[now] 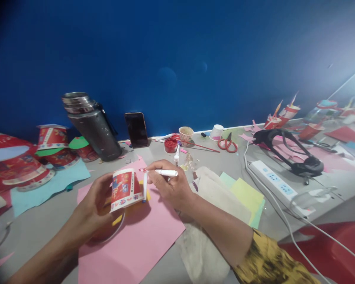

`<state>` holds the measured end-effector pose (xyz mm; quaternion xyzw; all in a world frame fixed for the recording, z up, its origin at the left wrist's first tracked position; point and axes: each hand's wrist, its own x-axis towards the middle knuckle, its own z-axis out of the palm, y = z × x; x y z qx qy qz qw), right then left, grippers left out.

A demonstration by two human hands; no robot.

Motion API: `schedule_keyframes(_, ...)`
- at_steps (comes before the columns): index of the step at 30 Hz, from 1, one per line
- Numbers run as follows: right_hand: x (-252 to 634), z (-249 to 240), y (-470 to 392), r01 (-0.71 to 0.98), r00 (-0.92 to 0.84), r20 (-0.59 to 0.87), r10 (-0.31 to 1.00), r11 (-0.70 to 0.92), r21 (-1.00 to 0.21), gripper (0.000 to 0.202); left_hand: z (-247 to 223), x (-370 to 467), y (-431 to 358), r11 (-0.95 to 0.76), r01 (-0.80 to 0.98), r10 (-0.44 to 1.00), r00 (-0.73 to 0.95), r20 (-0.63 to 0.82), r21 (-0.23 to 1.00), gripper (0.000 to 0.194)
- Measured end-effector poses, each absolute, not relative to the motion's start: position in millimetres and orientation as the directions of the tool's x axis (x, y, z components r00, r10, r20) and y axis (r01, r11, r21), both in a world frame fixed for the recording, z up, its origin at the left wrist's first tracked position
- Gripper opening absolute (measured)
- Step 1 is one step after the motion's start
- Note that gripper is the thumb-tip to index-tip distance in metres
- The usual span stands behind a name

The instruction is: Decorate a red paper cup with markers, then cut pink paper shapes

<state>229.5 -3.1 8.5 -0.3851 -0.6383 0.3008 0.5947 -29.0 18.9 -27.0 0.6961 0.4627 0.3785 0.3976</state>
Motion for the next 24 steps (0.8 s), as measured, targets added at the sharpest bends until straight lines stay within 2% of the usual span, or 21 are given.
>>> schedule_keyframes(4, 229, 3, 1, 0.116, -0.031, 0.459, 0.888, 0.459, -0.881, 0.028, -19, -32, 19, -0.167, 0.247, 0.955, 0.28, 0.094, 0.954, 0.097)
schedule_keyframes(9, 230, 2, 3, 0.133, -0.248, 0.369, 0.896, 0.408, -0.903, 0.095, -8, -30, 6, -0.078, 0.223, 0.943, 0.332, -0.001, 0.972, 0.107)
schedule_keyframes(11, 230, 2, 3, 0.16, -0.319, 0.34, 0.884, 0.404, -0.901, 0.11, -7, -27, 1, -0.036, 0.191, 0.931, 0.363, -0.037, 0.981, 0.109)
schedule_keyframes(14, 229, 1, 2, 0.224, -0.355, 0.325, 0.877, 0.417, -0.881, 0.112, -9, -23, -1, -0.023, 0.122, 0.921, 0.39, -0.027, 0.992, 0.114)
schedule_keyframes(17, 228, -1, 2, 0.33, -0.362, 0.365, 0.858, 0.484, -0.811, 0.11, -11, -24, 3, -0.104, 0.117, 0.91, 0.411, 0.047, 0.988, 0.116)
schedule_keyframes(20, 228, -4, 4, 0.404, -0.418, 0.393, 0.819, 0.555, -0.727, 0.109, -6, -30, 7, -0.171, 0.18, 0.892, 0.446, 0.075, 0.969, 0.112)
schedule_keyframes(24, 230, -6, 5, 0.41, -0.46, 0.391, 0.797, 0.581, -0.703, 0.114, 3, -34, 7, -0.179, 0.321, 0.885, 0.466, 0.01, 0.93, 0.104)
